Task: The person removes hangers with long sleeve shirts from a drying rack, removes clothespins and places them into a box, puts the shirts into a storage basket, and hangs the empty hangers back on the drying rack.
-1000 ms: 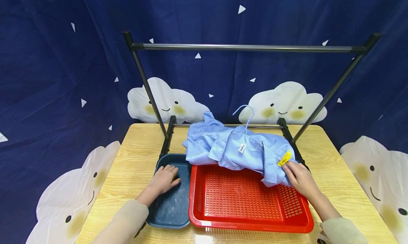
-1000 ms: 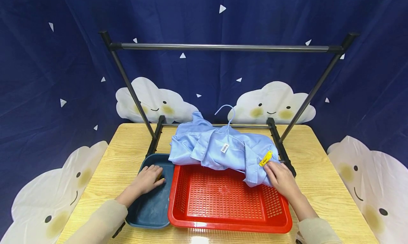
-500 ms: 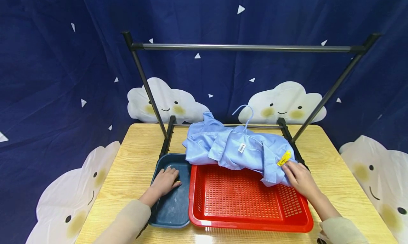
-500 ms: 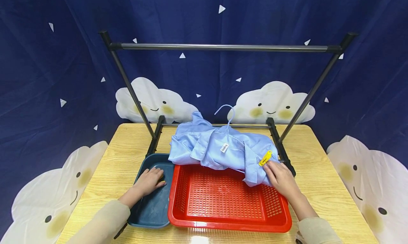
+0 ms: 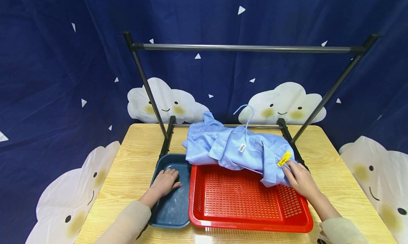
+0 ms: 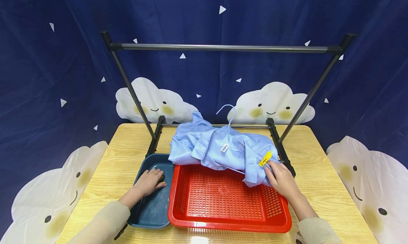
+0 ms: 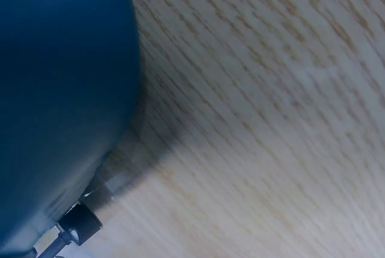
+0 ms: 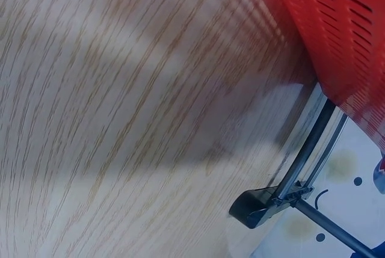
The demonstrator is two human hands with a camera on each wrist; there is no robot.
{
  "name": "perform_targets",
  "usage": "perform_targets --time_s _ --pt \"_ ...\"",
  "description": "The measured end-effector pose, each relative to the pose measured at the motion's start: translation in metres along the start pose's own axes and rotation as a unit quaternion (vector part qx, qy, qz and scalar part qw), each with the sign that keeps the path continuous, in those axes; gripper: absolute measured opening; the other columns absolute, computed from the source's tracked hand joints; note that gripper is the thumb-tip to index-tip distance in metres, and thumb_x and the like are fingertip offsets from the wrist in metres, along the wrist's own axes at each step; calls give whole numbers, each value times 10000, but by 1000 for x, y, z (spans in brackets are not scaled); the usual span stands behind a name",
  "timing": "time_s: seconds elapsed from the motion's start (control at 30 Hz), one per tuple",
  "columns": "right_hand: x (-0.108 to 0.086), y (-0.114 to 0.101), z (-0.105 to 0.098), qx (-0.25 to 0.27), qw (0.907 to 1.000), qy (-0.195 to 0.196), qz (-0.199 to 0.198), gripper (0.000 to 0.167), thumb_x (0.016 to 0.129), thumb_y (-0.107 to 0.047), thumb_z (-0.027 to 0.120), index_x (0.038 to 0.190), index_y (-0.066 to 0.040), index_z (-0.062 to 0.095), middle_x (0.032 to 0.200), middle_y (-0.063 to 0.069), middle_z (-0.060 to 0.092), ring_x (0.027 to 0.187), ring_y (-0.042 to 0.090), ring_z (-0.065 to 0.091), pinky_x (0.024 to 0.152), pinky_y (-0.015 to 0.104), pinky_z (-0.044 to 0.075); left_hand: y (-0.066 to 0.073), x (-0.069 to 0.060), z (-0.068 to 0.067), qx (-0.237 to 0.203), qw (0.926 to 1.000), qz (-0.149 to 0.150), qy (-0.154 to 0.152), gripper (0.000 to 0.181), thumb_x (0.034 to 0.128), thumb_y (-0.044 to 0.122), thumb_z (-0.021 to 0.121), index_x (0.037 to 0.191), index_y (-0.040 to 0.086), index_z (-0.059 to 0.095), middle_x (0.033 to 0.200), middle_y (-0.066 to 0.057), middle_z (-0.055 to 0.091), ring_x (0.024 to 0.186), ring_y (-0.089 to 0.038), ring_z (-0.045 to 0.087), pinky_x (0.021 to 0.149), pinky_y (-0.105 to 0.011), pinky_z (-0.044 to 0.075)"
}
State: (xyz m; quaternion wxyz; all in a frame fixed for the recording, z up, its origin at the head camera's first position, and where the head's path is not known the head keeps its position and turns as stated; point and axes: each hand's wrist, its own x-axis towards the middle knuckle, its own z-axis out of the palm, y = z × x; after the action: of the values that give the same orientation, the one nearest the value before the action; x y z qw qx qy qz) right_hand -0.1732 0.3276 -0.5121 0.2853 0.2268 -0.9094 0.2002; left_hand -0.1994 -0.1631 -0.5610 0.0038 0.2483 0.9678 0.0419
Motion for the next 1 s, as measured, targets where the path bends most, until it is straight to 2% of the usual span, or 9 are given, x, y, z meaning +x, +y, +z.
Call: perform_targets --time_s 0.3,0.5,0.63,0.73,0.83,1.0 --pt "-3 0 -2 143 9998 58 -83 197 769 3 568 965 9 546 828 124 603 737 251 532 675 360 378 3 4 -11 -26 9995 -240 -184 550 836 480 584 1125 12 576 1155 -158 578 1076 -304 515 872 -468 403" --pt "-2 -1 -5 394 9979 327 -389 187 816 -18 524 983 62 554 866 172 606 759 272 524 708 339 367 5 8 -24 -65 9996 -265 13 515 835 457 598 1097 15 572 1115 -155 588 1012 -298 521 856 -462 413" --pt "-2 -4 -7 543 9968 450 -372 200 844 -30 509 999 87 555 880 197 607 767 275 518 742 289 362 6 12 -37 -140 9994 -282 165 479 846 446 589 1071 24 574 1086 -150 592 963 -293 524 839 -462 423" --pt "-3 -6 -9 691 9963 489 -157 197 830 3 531 1005 87 562 898 205 610 805 218 514 787 209 349 8 15 -49 -149 9992 -336 175 453 879 436 547 1086 34 568 1104 -145 582 1001 -299 521 857 -467 413" --pt "-5 -8 -9 891 9945 535 131 215 795 51 553 1007 79 570 907 206 607 857 80 489 800 147 329 11 19 -62 -270 9987 -383 191 433 907 401 516 1131 33 558 1174 -157 559 1100 -316 496 906 -491 379" --pt "-6 -10 -7 1230 9890 738 356 218 776 86 562 993 90 577 896 224 582 948 -112 412 827 80 307 20 27 -82 -388 9985 -252 287 422 932 364 483 1207 48 538 1254 -152 530 1178 -312 463 948 -508 338"
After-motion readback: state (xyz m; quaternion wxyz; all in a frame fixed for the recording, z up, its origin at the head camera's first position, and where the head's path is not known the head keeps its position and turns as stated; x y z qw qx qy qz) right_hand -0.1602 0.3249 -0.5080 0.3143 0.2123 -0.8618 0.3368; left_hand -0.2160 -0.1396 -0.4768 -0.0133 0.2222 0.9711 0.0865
